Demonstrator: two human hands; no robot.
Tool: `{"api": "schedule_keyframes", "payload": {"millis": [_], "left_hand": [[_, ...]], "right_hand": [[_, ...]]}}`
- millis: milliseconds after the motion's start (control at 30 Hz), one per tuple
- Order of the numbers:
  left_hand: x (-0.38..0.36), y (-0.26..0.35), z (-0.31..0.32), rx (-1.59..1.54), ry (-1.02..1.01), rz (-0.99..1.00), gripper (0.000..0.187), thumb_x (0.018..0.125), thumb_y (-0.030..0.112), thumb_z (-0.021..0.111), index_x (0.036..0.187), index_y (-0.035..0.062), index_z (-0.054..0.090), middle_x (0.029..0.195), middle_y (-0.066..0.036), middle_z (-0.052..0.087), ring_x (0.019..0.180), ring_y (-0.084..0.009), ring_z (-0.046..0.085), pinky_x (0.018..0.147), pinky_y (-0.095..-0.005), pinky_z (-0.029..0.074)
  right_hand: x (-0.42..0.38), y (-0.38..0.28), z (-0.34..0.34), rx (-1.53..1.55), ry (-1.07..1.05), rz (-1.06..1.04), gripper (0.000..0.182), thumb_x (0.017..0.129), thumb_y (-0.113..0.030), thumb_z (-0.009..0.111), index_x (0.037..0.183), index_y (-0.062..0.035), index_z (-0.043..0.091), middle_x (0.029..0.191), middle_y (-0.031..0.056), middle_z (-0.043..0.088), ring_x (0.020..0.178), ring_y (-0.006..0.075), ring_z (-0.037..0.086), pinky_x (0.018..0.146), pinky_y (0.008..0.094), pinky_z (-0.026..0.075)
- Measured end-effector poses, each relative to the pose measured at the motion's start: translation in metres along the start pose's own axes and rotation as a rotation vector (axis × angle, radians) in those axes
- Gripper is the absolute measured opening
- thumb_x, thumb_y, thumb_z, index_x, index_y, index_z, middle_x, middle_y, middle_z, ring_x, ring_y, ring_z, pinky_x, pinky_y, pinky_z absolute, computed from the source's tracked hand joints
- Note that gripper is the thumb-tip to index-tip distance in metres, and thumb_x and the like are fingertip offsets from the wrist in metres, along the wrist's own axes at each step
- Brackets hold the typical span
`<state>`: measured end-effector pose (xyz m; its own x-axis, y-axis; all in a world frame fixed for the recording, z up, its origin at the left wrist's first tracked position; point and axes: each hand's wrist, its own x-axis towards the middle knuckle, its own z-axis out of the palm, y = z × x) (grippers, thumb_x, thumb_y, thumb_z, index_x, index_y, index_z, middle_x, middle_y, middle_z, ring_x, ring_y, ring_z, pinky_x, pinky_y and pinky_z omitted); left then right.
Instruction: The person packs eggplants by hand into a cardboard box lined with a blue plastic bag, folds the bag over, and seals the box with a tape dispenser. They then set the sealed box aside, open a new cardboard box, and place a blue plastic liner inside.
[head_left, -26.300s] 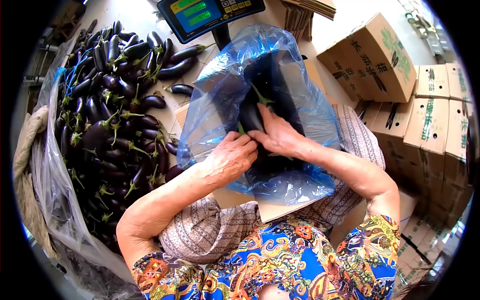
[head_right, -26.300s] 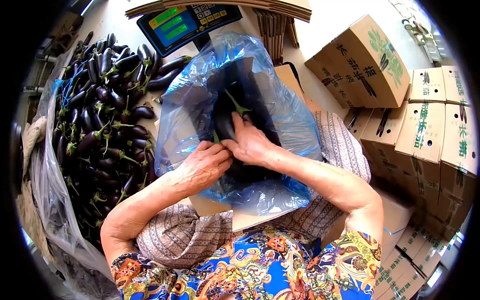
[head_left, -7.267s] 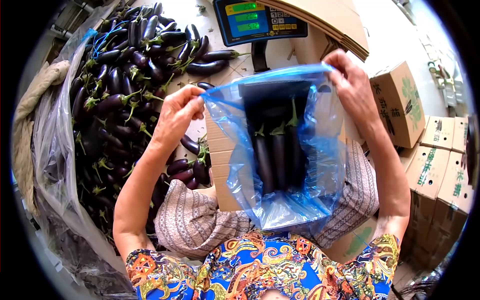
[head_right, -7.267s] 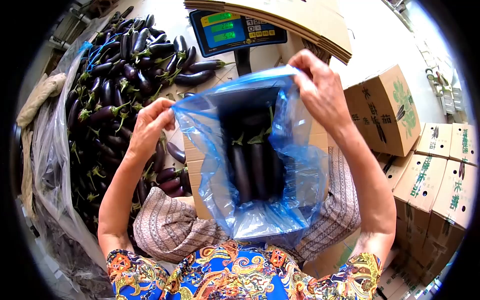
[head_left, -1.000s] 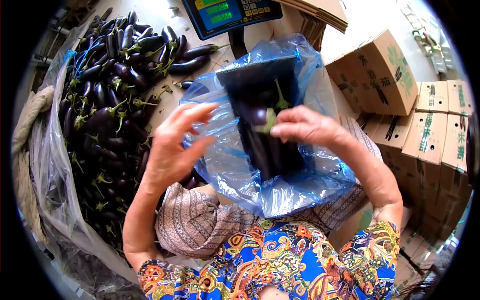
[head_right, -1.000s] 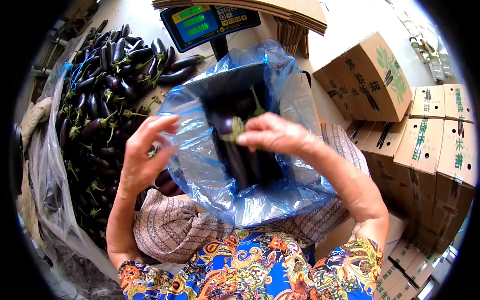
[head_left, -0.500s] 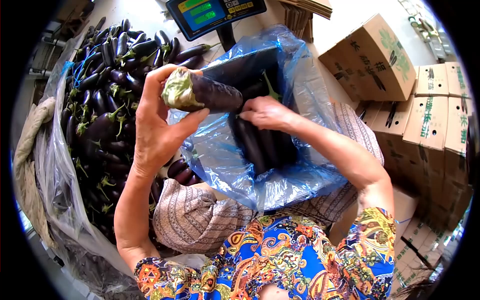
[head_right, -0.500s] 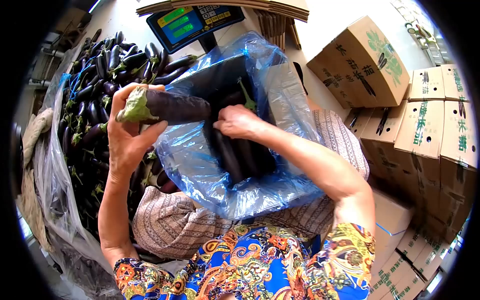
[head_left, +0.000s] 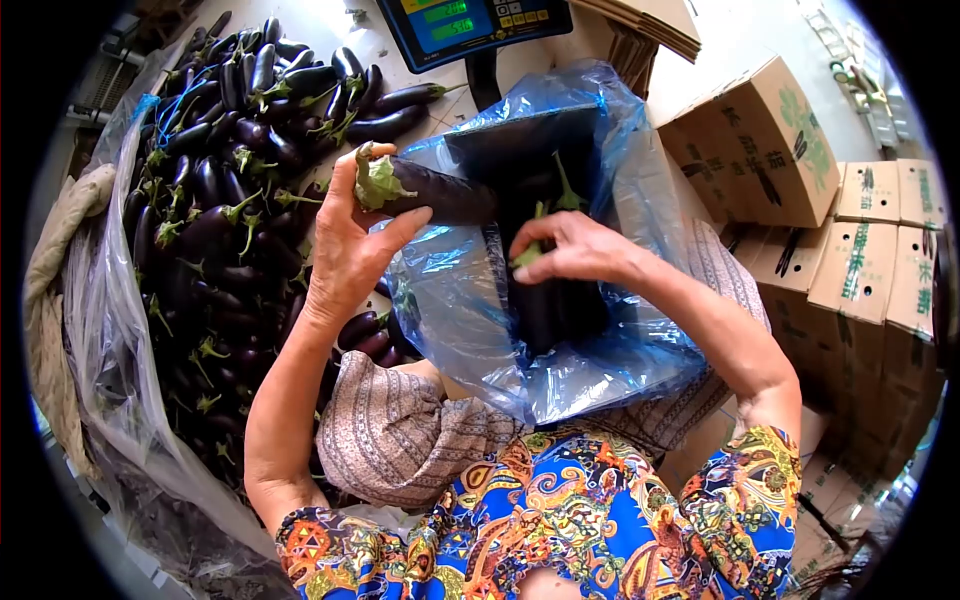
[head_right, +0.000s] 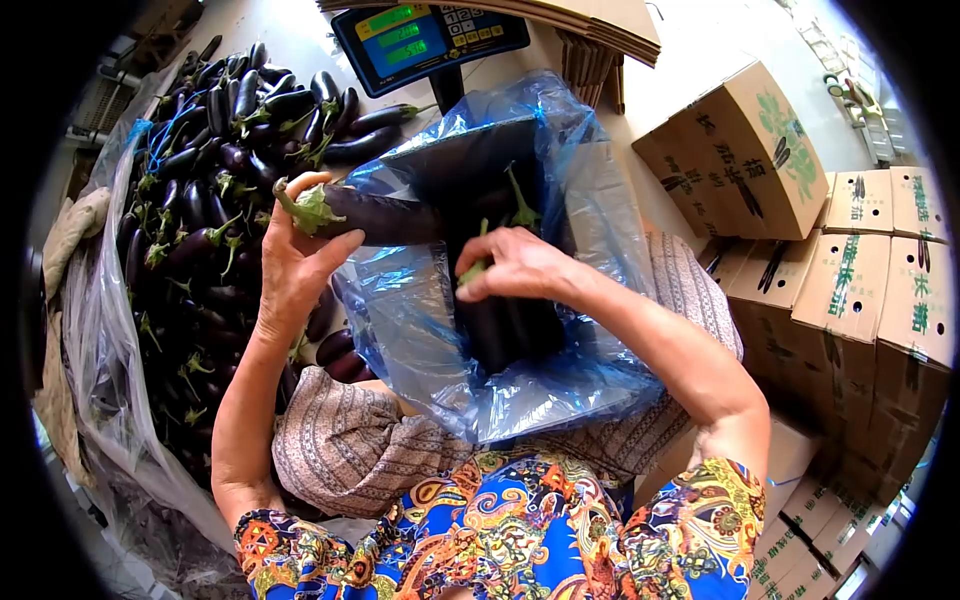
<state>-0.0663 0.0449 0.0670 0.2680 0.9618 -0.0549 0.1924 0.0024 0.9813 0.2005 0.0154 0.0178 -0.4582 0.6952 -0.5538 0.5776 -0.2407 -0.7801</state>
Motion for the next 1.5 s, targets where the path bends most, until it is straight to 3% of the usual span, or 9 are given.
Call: {"api": "schedule_keyframes", "payload": {"millis": [200,300,467,667,833,967,1333,1400,1500], "left_hand": [[-0.002,0.023,0.005,0.110,-0.029,0.062,0.067,0.078,0.002,0.075,0.137,0.0054,0.044,0.103,-0.006,0.064,0.094,-0.0151,0.065,0.088,-0.0288,0.054],[-0.008,0.044,0.023,0.141,-0.028,0.093,0.069,0.078,0.014,0.079,0.137,0.0057,0.045,0.094,-0.007,0.067,0.086,-0.0163,0.067,0.079,-0.0304,0.056],[-0.005,0.037,0.069,0.564,-0.221,0.268,0.064,0.078,0.020,0.080,0.130,0.0032,0.046,0.096,-0.021,0.065,0.092,-0.0386,0.066,0.082,-0.0444,0.053],[-0.020,-0.020,0.109,0.844,-0.517,-0.113,0.056,0.085,0.037,0.073,0.110,-0.0028,0.043,0.077,-0.032,0.064,0.082,-0.0526,0.064,0.074,-0.0559,0.052],[-0.017,-0.017,0.140,1.234,-0.621,-0.060,0.044,0.090,0.046,0.066,0.089,0.0022,0.074,0.083,-0.014,0.072,0.085,-0.0364,0.071,0.072,-0.0456,0.057],[0.004,-0.031,0.139,1.374,-0.826,0.063,0.054,0.088,0.055,0.064,0.079,0.0038,0.075,0.082,-0.017,0.071,0.080,-0.0361,0.071,0.069,-0.0444,0.056],[0.017,-0.051,0.135,1.361,-0.736,0.232,0.043,0.079,0.039,0.077,0.103,0.0047,0.067,0.082,-0.017,0.071,0.083,-0.0350,0.071,0.073,-0.0450,0.056],[0.030,-0.022,0.125,1.131,-0.876,-0.079,0.058,0.075,0.032,0.082,0.122,0.0053,0.061,0.101,-0.022,0.069,0.095,-0.0384,0.068,0.081,-0.0459,0.055],[0.023,0.030,0.091,0.541,-0.725,0.297,0.086,0.073,0.031,0.084,0.142,0.0031,0.041,0.128,-0.023,0.056,0.118,-0.0391,0.058,0.101,-0.0443,0.046]], "right_hand": [[-0.097,-0.010,0.074,-0.369,0.113,-0.658,0.021,0.074,-0.002,0.069,0.094,-0.0081,0.072,0.100,0.0070,0.071,0.089,0.0260,0.065,0.076,0.0364,0.054],[-0.136,-0.036,0.040,-0.319,0.247,-0.629,0.028,0.070,0.002,0.070,0.095,-0.0090,0.074,0.097,0.0058,0.071,0.085,0.0237,0.067,0.072,0.0344,0.055],[-0.187,-0.052,-0.003,-0.203,0.370,-0.488,0.021,0.075,-0.001,0.074,0.095,-0.0080,0.075,0.090,0.0054,0.074,0.079,0.0212,0.070,0.072,0.0315,0.055],[-0.216,-0.051,-0.022,0.122,0.572,-0.458,0.019,0.075,0.006,0.073,0.093,0.0007,0.075,0.085,0.0116,0.074,0.079,0.0196,0.070,0.073,0.0294,0.055],[-0.216,-0.041,-0.033,0.271,0.690,-0.476,0.015,0.083,0.006,0.069,0.097,0.0036,0.074,0.088,0.0131,0.073,0.078,0.0165,0.068,0.071,0.0263,0.053],[-0.210,-0.033,-0.037,0.360,0.769,-0.418,0.014,0.089,0.000,0.068,0.101,0.0018,0.073,0.091,0.0091,0.073,0.083,0.0139,0.068,0.077,0.0244,0.054],[-0.192,-0.037,-0.048,0.431,0.828,-0.398,0.013,0.092,-0.003,0.067,0.102,-0.0005,0.074,0.091,0.0046,0.072,0.085,0.0091,0.066,0.079,0.0211,0.051],[-0.183,-0.043,-0.048,0.450,0.819,-0.439,0.013,0.092,-0.003,0.067,0.102,-0.0009,0.074,0.091,0.0044,0.072,0.086,0.0091,0.066,0.079,0.0213,0.051],[-0.172,-0.058,-0.047,0.437,0.823,-0.464,0.014,0.094,-0.002,0.062,0.104,0.0014,0.071,0.095,0.0075,0.072,0.092,0.0145,0.069,0.084,0.0249,0.053]]}}
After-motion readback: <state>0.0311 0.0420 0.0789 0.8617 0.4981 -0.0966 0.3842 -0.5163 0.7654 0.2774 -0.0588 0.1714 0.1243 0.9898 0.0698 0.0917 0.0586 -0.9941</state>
